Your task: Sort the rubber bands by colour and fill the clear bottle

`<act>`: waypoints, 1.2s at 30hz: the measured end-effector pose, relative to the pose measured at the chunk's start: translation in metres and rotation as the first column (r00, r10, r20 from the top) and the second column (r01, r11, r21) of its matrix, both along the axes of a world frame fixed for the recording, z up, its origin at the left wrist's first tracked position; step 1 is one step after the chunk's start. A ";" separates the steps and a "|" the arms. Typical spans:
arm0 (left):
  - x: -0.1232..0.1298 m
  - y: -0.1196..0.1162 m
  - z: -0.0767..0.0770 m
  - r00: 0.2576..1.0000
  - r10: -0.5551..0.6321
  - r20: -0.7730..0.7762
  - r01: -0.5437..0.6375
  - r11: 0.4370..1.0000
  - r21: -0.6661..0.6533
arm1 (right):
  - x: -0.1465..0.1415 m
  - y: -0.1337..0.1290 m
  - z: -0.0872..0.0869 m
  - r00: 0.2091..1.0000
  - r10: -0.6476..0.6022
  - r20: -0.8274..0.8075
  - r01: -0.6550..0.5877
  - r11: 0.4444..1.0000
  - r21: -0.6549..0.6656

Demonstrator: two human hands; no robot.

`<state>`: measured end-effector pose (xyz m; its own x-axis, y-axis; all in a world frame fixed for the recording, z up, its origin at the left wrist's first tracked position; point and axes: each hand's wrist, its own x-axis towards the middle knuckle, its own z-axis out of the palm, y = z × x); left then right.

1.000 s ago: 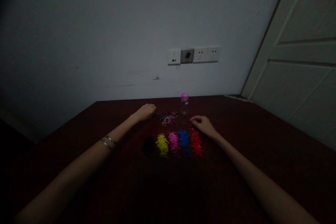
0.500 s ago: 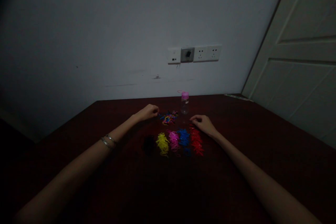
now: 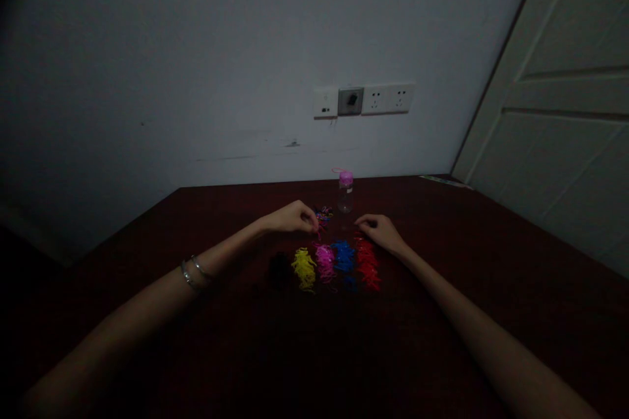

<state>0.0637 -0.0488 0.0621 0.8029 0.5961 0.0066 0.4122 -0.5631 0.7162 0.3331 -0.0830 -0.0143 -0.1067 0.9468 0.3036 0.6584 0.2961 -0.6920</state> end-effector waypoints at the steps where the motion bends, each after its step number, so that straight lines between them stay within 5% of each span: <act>1: 0.003 -0.004 -0.001 0.999 -0.038 -0.017 0.037 0.998 -0.050 | 0.000 0.000 0.000 1.000 -0.002 0.001 0.002 1.000 -0.004; 5: 0.011 -0.013 -0.009 0.993 -0.097 -0.074 0.082 0.979 -0.189 | 0.000 0.000 0.000 1.000 -0.011 0.010 0.011 1.000 -0.019; 18: 0.018 -0.008 -0.020 1.000 -0.029 -0.012 0.024 0.961 -0.276 | -0.003 -0.003 0.003 1.000 -0.015 0.012 0.016 1.000 -0.011; 22: 0.013 0.004 -0.021 0.995 0.076 0.068 -0.052 0.950 -0.308 | -0.002 -0.002 0.002 1.000 -0.013 0.012 0.013 1.000 -0.018; 26: 0.001 0.026 -0.028 0.950 0.289 0.117 -0.259 0.940 -0.222 | 0.000 0.000 0.000 1.000 -0.004 0.016 0.004 1.000 -0.012; 31: -0.030 0.059 -0.042 0.751 0.616 0.235 -0.632 0.775 -0.012 | -0.001 -0.001 0.001 1.000 -0.019 0.015 0.019 1.000 -0.016; 36: -0.065 0.079 -0.055 0.562 0.771 0.300 -0.818 0.572 0.062 | -0.001 -0.002 0.002 1.000 -0.018 0.010 0.018 1.000 -0.012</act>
